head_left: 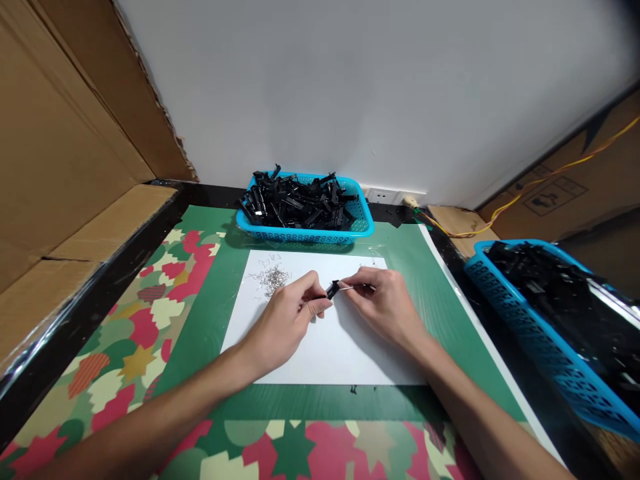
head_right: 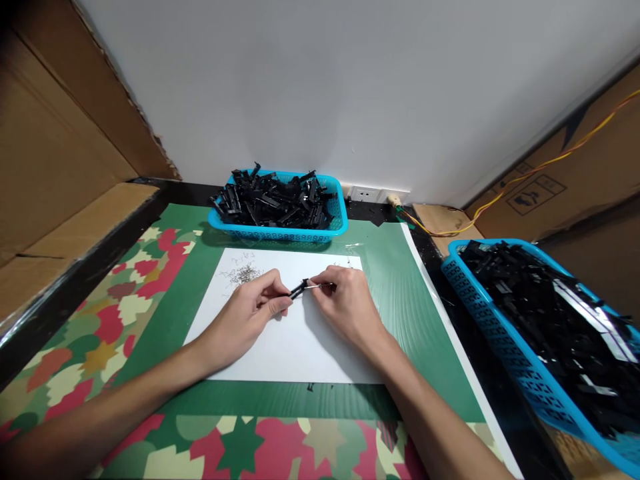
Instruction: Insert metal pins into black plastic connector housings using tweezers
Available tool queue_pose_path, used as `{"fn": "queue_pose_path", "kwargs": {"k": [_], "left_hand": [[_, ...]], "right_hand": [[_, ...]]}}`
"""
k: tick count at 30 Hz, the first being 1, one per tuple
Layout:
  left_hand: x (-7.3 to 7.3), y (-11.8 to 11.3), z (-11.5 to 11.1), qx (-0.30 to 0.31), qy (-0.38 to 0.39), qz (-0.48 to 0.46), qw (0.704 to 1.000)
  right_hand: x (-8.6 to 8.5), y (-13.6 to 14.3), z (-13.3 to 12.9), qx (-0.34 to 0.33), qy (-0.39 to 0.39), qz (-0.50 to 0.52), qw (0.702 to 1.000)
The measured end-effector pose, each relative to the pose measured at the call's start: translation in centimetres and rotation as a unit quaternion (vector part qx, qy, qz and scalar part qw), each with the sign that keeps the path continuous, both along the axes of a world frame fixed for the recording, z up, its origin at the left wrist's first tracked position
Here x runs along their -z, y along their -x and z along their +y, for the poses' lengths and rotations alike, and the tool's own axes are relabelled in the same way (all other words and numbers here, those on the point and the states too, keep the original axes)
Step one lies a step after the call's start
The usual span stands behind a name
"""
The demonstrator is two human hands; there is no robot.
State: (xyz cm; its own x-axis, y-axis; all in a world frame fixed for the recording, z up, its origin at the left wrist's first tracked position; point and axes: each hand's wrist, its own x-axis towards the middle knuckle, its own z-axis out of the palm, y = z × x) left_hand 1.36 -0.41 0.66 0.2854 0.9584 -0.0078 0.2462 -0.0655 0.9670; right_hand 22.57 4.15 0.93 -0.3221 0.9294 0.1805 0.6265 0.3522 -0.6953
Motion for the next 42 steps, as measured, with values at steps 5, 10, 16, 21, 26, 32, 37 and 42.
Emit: {"fn": "queue_pose_path", "kwargs": {"k": [5, 10, 16, 21, 26, 32, 37, 42], "left_hand": [[0.0, 0.1, 0.1, -0.001, -0.006, 0.005, 1.000], [0.1, 0.0, 0.1, -0.001, -0.012, 0.016, 1.000], [0.0, 0.0, 0.1, 0.003, -0.008, 0.015, 1.000], [0.1, 0.0, 0.1, 0.003, -0.016, 0.013, 1.000], [0.4, 0.0, 0.1, 0.001, -0.023, 0.014, 1.000], [0.2, 0.0, 0.2, -0.001, -0.026, 0.026, 0.999], [0.0, 0.1, 0.1, 0.007, -0.035, 0.049, 0.998], [0.1, 0.1, 0.1, 0.012, -0.028, 0.047, 0.998]], "right_hand": [[-1.1, -0.8, 0.5, -0.018, 0.038, 0.010, 0.999], [-1.6, -1.8, 1.0, 0.002, -0.005, 0.018, 1.000], [-0.4, -0.5, 0.7, 0.021, 0.070, 0.225, 0.972], [0.8, 1.4, 0.7, 0.028, 0.126, 0.329, 0.935], [1.2, 1.7, 0.7, 0.024, 0.125, 0.317, 0.940], [1.3, 1.7, 0.3, 0.036, 0.103, 0.275, 0.955], [1.4, 1.7, 0.1, 0.041, 0.095, 0.272, 0.957], [1.6, 2.0, 0.1, 0.045, 0.088, 0.256, 0.961]]}}
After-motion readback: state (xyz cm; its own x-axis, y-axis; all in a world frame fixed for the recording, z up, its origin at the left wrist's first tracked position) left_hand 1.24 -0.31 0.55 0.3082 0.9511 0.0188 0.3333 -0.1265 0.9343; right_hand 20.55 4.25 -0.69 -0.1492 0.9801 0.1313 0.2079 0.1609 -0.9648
